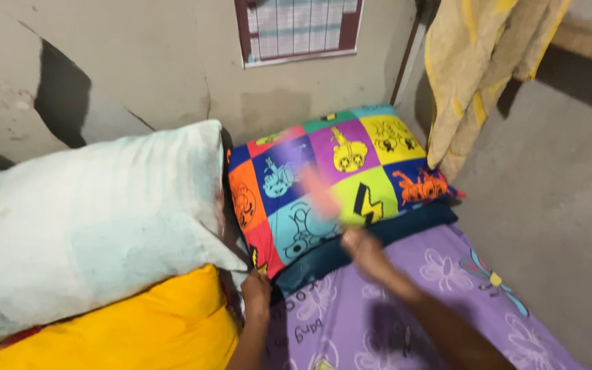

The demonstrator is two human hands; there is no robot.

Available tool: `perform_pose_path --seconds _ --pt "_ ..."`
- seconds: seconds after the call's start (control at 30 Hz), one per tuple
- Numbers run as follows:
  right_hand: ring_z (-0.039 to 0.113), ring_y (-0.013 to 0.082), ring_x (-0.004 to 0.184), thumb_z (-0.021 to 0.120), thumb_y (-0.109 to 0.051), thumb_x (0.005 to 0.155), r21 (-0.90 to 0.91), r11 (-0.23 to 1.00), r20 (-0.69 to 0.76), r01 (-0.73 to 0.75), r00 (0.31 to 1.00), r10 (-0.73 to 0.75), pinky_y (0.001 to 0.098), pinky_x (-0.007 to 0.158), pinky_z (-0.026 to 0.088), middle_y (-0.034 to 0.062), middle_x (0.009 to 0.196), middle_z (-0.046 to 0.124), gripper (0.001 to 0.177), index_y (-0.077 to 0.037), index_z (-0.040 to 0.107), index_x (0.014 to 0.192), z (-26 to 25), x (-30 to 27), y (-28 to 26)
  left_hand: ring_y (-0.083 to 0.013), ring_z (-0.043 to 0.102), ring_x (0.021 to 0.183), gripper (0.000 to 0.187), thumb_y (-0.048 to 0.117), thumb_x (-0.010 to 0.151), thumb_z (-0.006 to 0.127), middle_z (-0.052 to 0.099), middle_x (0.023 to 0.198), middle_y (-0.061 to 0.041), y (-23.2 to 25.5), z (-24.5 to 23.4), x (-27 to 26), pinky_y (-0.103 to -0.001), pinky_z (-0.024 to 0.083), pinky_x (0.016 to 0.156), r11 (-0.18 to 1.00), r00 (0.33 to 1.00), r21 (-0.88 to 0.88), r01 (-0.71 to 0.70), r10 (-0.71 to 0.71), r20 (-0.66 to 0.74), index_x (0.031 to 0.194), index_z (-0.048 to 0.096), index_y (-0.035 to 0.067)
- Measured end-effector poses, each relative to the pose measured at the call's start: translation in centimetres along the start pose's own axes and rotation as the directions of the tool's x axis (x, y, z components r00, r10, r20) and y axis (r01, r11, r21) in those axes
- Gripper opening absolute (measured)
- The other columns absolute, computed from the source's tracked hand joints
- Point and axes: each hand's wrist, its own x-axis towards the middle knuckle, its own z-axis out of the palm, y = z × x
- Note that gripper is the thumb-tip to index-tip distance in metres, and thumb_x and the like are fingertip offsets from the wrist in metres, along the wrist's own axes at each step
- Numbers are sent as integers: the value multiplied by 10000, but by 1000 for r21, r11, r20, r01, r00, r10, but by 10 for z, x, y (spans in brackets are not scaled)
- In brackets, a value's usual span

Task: The person uses a duster to clean several pillows on a bed, moving them individually, turning them over, and tapping them with the duster to remove dust.

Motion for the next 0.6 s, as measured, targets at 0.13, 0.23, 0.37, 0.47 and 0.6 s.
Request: perform_pose_path --seconds 0.13,0.23,0.37,0.47,0.6 --pt "663 201 900 590 -356 988 156 978 235 138 957 -173 387 798 521 107 978 704 333 -63 664 1127 -13 -31 -8 -369 716 662 212 157 920 626 726 735 -249 -10 4 0 -485 553 629 987 985 39 -157 159 -63 1047 740 32" --pt "546 214 828 594 -364 1077 248 939 -164 -239 945 284 422 749 499 203 926 625 377 5 677 1080 -41 -17 7 -355 705 649 211 158 932 630 720 748 -243 -7 -2 -4 -473 548 606 988 987 26 -150 151 -60 1039 744 16" --pt "577 171 732 598 -348 1014 124 975 -276 -183 938 211 363 687 505 100 808 650 323 -68 672 1156 -16 -24 23 -304 728 611 218 167 972 608 726 741 -229 4 -4 -11 -432 561 592 997 1000 -75 9 -8 14 1054 718 -3" --pt "576 128 713 598 -340 1001 179 983 58 41 997 -52 331 676 518 67 759 636 306 -79 669 1145 12 -78 28 -324 739 642 210 135 968 577 738 748 -224 3 -4 -9 -446 570 618 991 994 -94 98 -93 65 1083 711 21" --pt "593 105 703 595 -332 989 199 968 -78 -153 982 171 313 642 521 24 767 660 295 -95 691 1135 -18 -72 42 -380 739 728 224 144 947 614 726 814 -251 0 -4 -4 -485 562 682 999 1000 39 -23 22 8 1120 704 32"
